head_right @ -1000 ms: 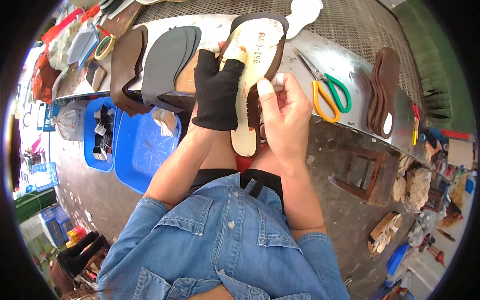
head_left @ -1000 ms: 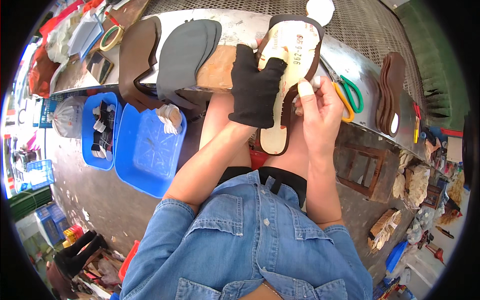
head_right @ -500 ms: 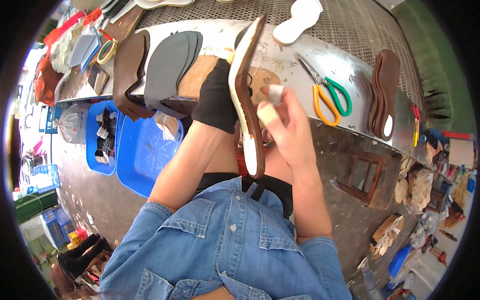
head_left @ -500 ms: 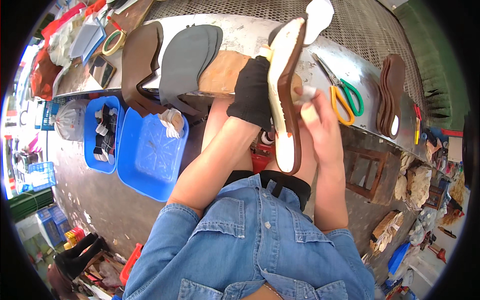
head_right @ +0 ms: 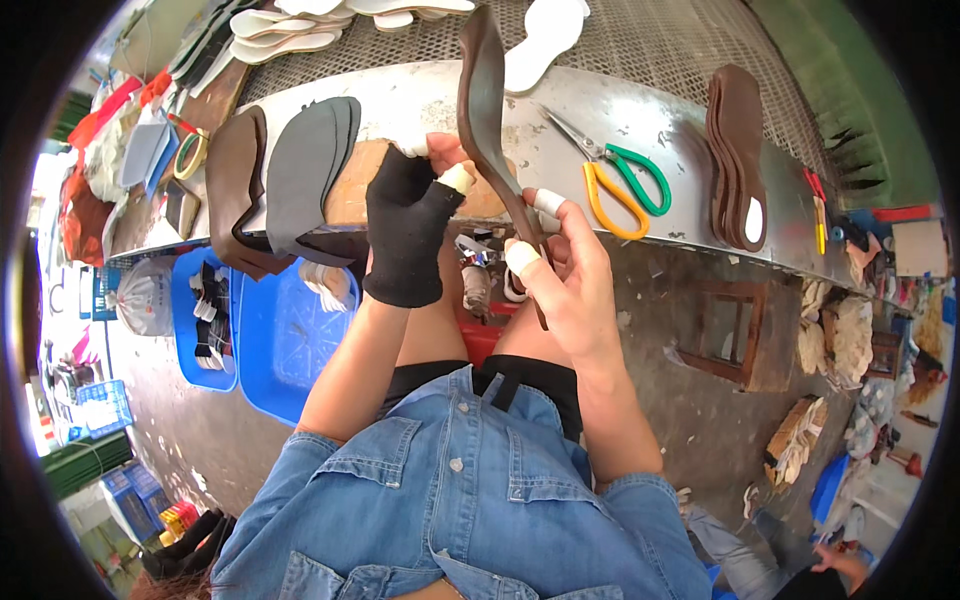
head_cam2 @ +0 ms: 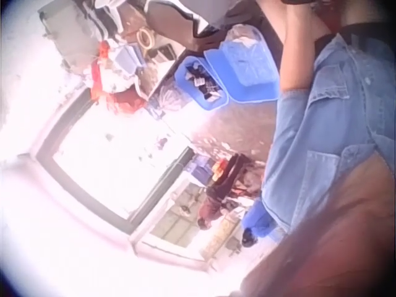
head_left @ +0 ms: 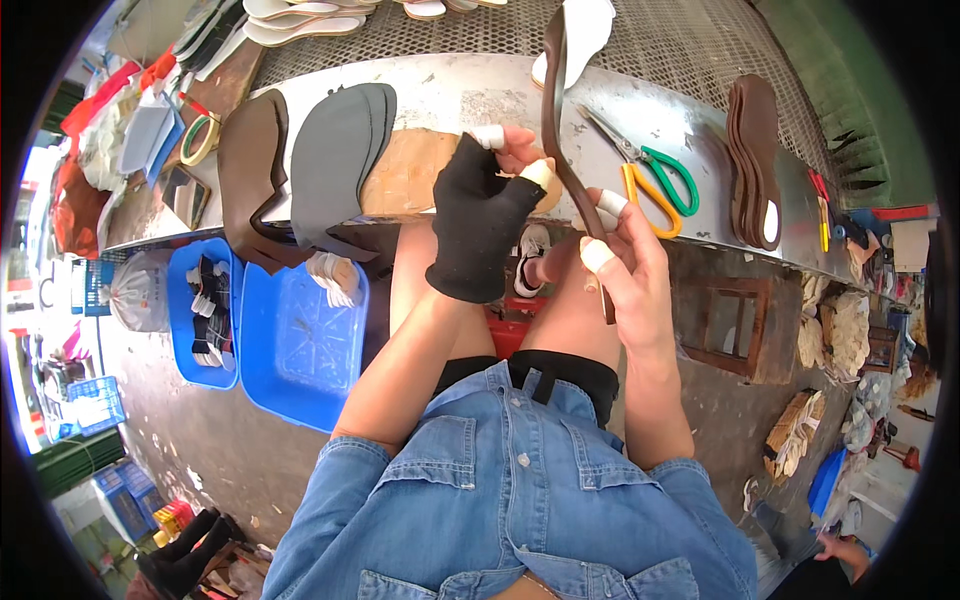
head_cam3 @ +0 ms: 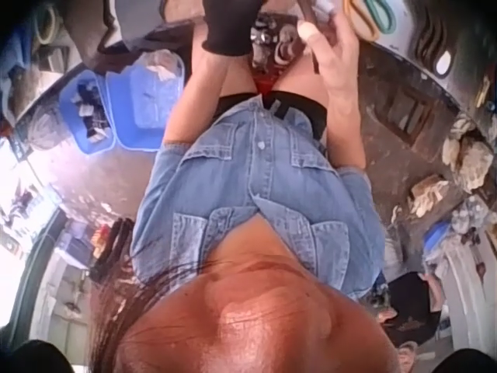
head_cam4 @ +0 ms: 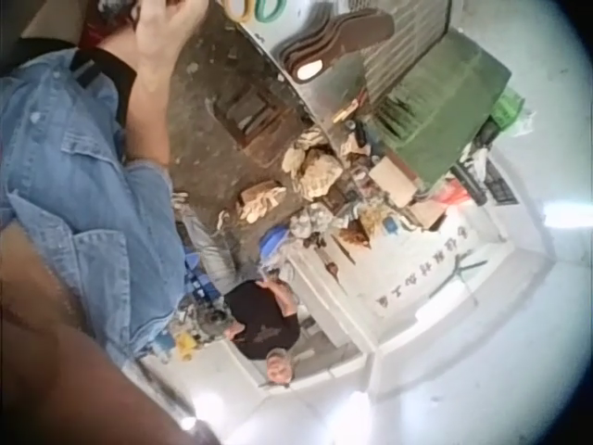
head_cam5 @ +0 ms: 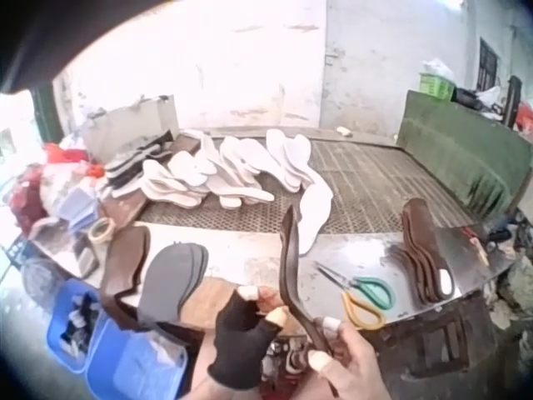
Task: Applying adhesive and assembling shoe components.
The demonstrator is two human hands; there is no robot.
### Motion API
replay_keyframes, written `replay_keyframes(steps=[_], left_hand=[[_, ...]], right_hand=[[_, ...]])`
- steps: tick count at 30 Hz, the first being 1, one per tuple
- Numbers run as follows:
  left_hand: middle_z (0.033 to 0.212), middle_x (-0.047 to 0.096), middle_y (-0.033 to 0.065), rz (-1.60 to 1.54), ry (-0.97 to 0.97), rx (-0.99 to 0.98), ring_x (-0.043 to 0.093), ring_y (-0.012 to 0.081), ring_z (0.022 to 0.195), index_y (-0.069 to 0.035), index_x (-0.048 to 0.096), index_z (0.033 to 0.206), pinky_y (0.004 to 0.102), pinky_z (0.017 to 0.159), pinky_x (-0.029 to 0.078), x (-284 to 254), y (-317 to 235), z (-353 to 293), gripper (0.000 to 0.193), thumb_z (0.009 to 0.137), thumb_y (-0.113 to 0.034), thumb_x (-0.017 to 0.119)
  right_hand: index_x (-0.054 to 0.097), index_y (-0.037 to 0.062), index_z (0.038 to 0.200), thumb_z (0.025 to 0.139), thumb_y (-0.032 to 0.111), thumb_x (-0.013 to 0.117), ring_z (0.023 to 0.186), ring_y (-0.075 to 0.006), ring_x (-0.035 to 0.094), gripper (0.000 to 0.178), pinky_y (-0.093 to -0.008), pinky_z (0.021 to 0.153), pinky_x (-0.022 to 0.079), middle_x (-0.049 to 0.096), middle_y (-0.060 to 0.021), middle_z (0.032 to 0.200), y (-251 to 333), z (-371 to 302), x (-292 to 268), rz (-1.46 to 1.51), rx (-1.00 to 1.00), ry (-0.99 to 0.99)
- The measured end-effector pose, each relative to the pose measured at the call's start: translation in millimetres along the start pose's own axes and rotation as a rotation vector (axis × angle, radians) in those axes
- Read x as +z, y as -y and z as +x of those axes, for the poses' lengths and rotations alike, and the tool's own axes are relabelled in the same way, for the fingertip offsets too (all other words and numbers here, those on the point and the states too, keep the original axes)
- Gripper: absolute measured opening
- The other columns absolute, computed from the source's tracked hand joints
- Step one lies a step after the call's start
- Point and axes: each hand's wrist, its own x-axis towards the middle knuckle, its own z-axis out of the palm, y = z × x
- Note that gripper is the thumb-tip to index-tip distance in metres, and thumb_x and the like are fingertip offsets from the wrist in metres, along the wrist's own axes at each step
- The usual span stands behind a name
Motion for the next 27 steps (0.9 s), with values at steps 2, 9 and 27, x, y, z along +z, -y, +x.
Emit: replay_keyframes(steps=[2, 9, 27], left_hand=[[0.085, 0.058, 0.0004, 0.016, 0.006, 0.048, 0.054, 0.0081, 0.078, -0.002, 0.060, 0.103, 0.0211, 0.069, 0.046, 2, 0, 3, 0.023, 0.081, -0.004, 0.066], [0.075, 0.057, 0.0041, 0.120, -0.032, 0.153, 0.054, 0.0124, 0.062, 0.000, 0.059, 0.091, 0.0238, 0.055, 0.042, -27, -31, -14, 0.009, 0.084, -0.005, 0.061], [0.068, 0.051, 0.0045, -0.234, 0.216, 0.120, 0.049, 0.0152, 0.061, -0.003, 0.059, 0.089, 0.0273, 0.052, 0.038, -131, -75, -171, 0.014, 0.077, -0.009, 0.065]], right_hand=[[0.047, -0.0021, 0.126, 0.083, 0.006, 0.059, 0.071, -0.0062, 0.054, 0.045, -0.0210, 0.062, 0.044, 0.058, -0.0037, 0.084, -6, 1, -5, -0.022, -0.014, 0.002], [0.057, 0.0008, 0.108, 0.076, 0.016, 0.068, 0.095, -0.0308, 0.059, 0.037, -0.0378, 0.082, 0.047, 0.061, -0.0163, 0.104, 0, 42, -117, -0.828, -0.483, -0.709], [0.062, 0.0006, 0.090, 0.072, 0.012, 0.068, 0.104, -0.0345, 0.049, 0.022, -0.0426, 0.089, 0.042, 0.057, -0.0150, 0.099, -27, 97, -82, -1.063, -0.728, -0.418]])
